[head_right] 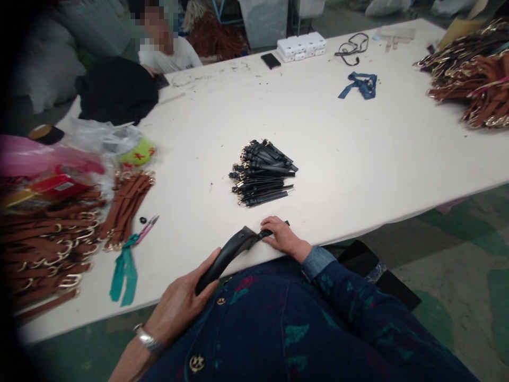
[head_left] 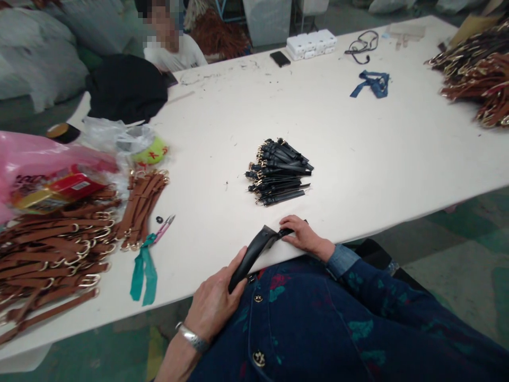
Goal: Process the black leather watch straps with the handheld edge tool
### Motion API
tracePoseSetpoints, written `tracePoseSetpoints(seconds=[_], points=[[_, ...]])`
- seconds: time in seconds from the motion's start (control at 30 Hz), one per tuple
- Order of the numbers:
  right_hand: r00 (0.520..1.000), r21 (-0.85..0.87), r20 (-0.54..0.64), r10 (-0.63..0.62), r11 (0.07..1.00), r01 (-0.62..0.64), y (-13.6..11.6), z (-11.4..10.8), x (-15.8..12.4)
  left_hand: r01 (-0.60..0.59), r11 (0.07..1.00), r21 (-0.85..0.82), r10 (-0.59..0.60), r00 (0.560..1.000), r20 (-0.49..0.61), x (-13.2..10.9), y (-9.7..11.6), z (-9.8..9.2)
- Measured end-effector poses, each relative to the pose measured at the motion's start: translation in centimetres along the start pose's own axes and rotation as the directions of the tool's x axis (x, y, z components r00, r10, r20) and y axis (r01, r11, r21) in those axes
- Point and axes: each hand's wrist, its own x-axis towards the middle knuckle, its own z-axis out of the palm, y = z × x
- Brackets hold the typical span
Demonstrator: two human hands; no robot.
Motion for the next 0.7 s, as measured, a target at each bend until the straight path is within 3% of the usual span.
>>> tracePoseSetpoints(seconds=[0.23, 0.43, 0.7], points=[[1.000, -0.011, 0.016, -0.015, 1.000, 0.015, -0.3, -0.2, 0.1, -0.027, 0.999, 0.043, 0.025, 0.999, 0.047, -1.0, -0.6, -0.5], [0.997, -0.014, 0.069, -0.029, 0.999, 0.030, -0.3, -0.6, 0.1, -0.040, 0.999, -0.011, 0.039, 0.999, -0.019, 0.7, 0.4, 0.6], [0.999, -0.028, 0.038, 0.014, 1.000, -0.013, -0.6, -0.4, 0.2, 0.059, 0.995, -0.081, -0.068, 0.991, -0.111, -0.6, -1.7, 0.9]])
